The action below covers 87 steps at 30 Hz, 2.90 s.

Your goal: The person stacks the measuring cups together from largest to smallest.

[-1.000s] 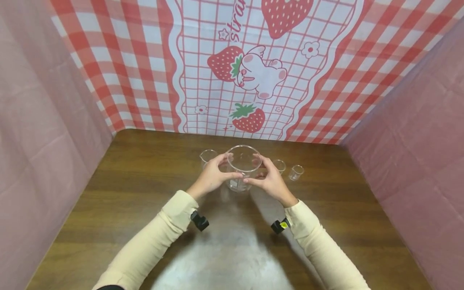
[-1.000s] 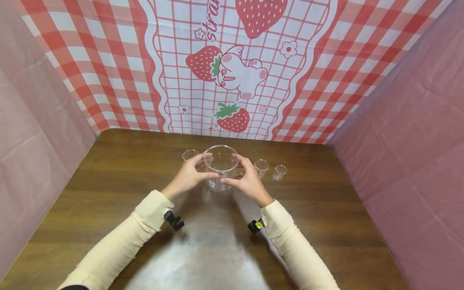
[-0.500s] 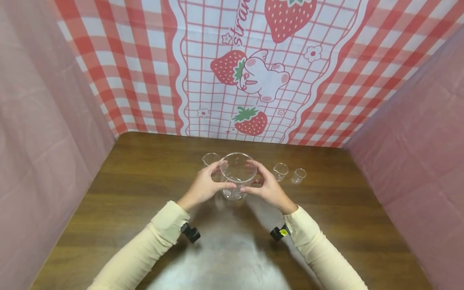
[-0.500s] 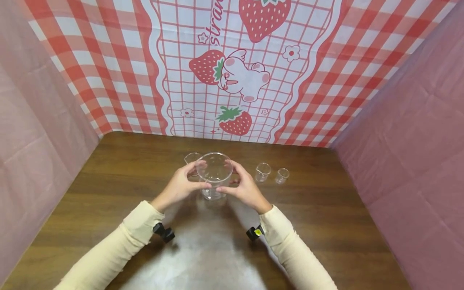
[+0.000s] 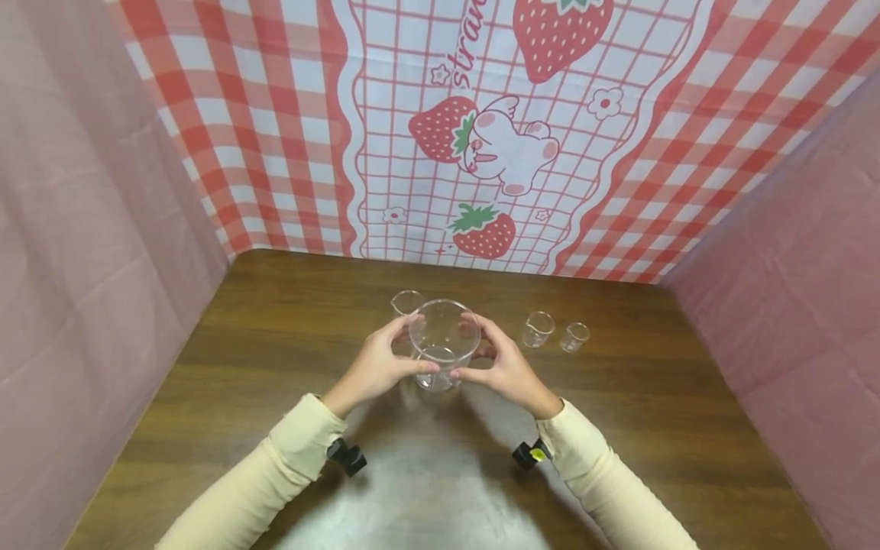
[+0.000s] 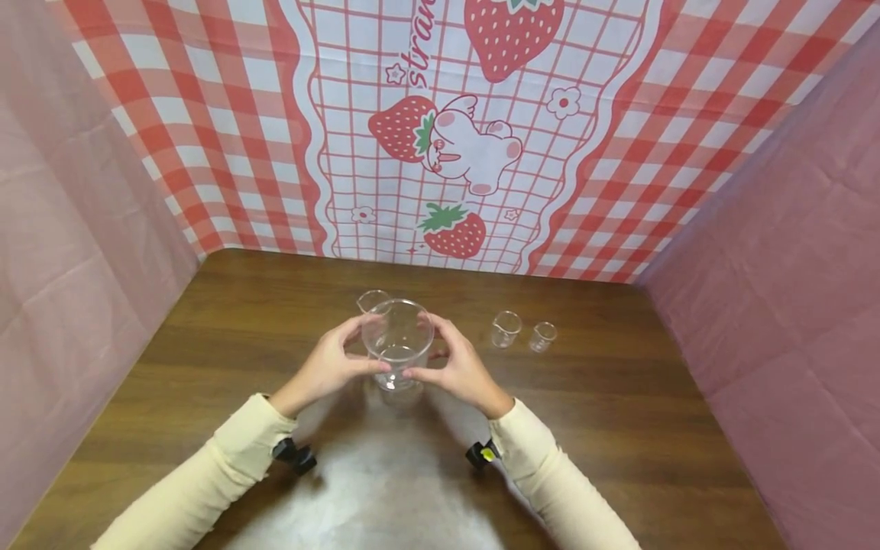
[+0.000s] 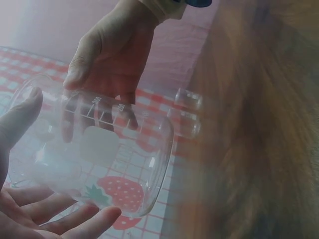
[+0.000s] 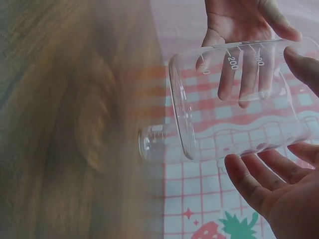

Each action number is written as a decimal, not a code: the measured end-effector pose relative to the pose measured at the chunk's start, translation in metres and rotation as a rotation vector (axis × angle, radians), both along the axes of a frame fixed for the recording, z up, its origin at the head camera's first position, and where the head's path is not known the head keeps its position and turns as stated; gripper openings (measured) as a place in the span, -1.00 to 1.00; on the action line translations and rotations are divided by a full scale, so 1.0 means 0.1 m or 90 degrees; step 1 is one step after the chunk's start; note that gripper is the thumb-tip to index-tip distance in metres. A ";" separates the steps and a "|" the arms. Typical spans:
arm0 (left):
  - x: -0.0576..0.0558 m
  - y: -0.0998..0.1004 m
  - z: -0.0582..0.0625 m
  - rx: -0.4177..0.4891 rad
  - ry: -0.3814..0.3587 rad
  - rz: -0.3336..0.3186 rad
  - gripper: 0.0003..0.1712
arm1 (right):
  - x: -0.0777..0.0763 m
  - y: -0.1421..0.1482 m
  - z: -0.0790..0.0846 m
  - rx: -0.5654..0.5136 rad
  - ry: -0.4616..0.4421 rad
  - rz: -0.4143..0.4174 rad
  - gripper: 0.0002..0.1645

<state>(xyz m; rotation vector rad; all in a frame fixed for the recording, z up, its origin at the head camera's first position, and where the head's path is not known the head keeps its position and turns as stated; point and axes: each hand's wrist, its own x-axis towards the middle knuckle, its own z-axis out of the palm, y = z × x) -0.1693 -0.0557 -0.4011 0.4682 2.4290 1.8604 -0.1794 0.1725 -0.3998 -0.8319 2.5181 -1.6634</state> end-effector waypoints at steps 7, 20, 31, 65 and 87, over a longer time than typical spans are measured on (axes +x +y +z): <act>0.08 -0.08 -0.06 0.024 -0.031 -0.026 0.00 | 0.07 -0.06 -0.04 -0.002 0.016 0.014 0.06; 0.20 -0.15 -0.12 0.026 -0.016 -0.031 -0.04 | 0.18 -0.14 -0.12 0.014 0.077 0.009 0.06; 0.29 -0.18 -0.22 0.025 -0.015 -0.019 -0.04 | 0.22 -0.17 -0.23 0.009 0.054 0.033 0.06; 0.40 -0.18 -0.38 0.007 -0.040 -0.014 -0.05 | 0.32 -0.18 -0.39 0.040 0.032 0.030 0.02; 0.42 -0.20 -0.50 -0.007 -0.059 -0.030 -0.05 | 0.36 -0.18 -0.52 0.035 0.022 0.050 0.03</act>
